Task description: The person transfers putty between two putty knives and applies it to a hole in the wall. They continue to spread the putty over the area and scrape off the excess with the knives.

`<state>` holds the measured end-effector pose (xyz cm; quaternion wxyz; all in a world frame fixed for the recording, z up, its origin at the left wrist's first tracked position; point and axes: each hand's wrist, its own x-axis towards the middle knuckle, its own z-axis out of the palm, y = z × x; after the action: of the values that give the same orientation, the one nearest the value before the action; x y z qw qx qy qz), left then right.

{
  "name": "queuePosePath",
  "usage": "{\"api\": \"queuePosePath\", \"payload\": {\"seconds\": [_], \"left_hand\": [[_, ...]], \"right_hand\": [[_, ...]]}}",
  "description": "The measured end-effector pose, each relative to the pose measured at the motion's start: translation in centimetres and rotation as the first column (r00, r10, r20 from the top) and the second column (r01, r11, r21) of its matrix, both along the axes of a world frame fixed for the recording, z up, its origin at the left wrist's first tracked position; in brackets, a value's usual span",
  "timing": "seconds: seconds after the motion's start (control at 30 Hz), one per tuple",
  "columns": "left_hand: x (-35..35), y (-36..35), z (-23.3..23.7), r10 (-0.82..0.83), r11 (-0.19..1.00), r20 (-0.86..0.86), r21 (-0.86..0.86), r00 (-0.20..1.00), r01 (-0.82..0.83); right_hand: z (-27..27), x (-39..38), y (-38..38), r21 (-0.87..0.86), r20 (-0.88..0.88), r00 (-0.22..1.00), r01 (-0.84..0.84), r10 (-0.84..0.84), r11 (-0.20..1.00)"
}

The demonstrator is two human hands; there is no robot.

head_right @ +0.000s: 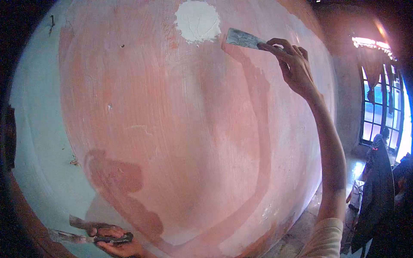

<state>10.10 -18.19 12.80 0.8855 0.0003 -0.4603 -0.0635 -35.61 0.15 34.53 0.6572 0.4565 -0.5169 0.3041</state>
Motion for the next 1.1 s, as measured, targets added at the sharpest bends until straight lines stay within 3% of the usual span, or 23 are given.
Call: {"api": "queuePosePath", "payload": {"seconds": [0.03,0.13,0.2,0.23,0.3,0.33,0.43,0.57,0.67,0.77,1.0,1.1], "left_hand": [[0.2,0.4,0.4,0.072,0.997,0.048,0.027,0.996,-0.074],[1.5,-1.6,-3.3,-0.414,0.905,-0.16,0.032,0.896,0.424],[2.1,-4.5,-4.9,0.018,1.0,-0.199,0.002,0.98,-0.018],[2.1,-5.0,-4.6,0.238,0.97,-0.225,-0.004,0.945,-0.245],[2.6,-4.6,-3.8,-0.163,0.98,-0.154,-0.137,0.974,0.143],[2.4,-4.0,-3.3,-0.358,0.922,-0.096,-0.193,0.929,0.335],[0.4,-2.0,-1.3,-0.146,0.968,-0.517,0.102,0.844,0.23],[-1.4,-0.3,0.2,-0.278,0.958,-0.454,-0.064,0.846,0.28],[0.0,-1.6,-1.4,-0.312,0.949,-0.318,-0.15,0.895,0.277],[0.2,-1.4,-1.4,-0.276,0.959,-0.245,-0.133,0.929,0.25],[-3.5,1.6,0.9,-0.278,0.96,-0.343,-0.141,0.897,0.244],[-3.3,1.9,0.6,-0.23,0.973,-0.362,-0.066,0.903,0.221]], "right_hand": [[0.5,-0.6,-0.1,0.025,-0.011,1.0,0.003,-0.003,1.0],[2.1,-2.1,-0.2,-0.016,-0.12,0.99,0.071,-0.072,0.997],[2.7,-2.3,-0.3,-0.013,-0.142,0.989,0.042,-0.043,0.999],[3.1,-2.5,-0.6,-0.012,-0.155,0.988,0.027,-0.028,1.0],[3.3,-3.0,-0.9,-0.004,-0.16,0.986,0.038,-0.038,0.999],[3.5,-3.4,-0.9,-0.002,-0.163,0.986,0.046,-0.046,0.999],[4.3,-5.1,-1.5,0.015,-0.207,0.978,0.009,-0.005,1.0],[5.6,-5.7,-1.6,0.081,-0.21,0.977,-0.007,0.024,0.997],[5.8,-5.2,-2.3,0.101,-0.278,0.957,-0.06,0.086,0.993],[6.0,-4.7,-2.9,0.089,-0.29,0.949,-0.1,0.122,0.991],[5.7,-5.4,-2.1,0.067,-0.343,0.924,-0.156,0.17,0.985],[5.9,-5.2,-1.7,0.082,-0.367,0.909,-0.182,0.199,0.98]]}}
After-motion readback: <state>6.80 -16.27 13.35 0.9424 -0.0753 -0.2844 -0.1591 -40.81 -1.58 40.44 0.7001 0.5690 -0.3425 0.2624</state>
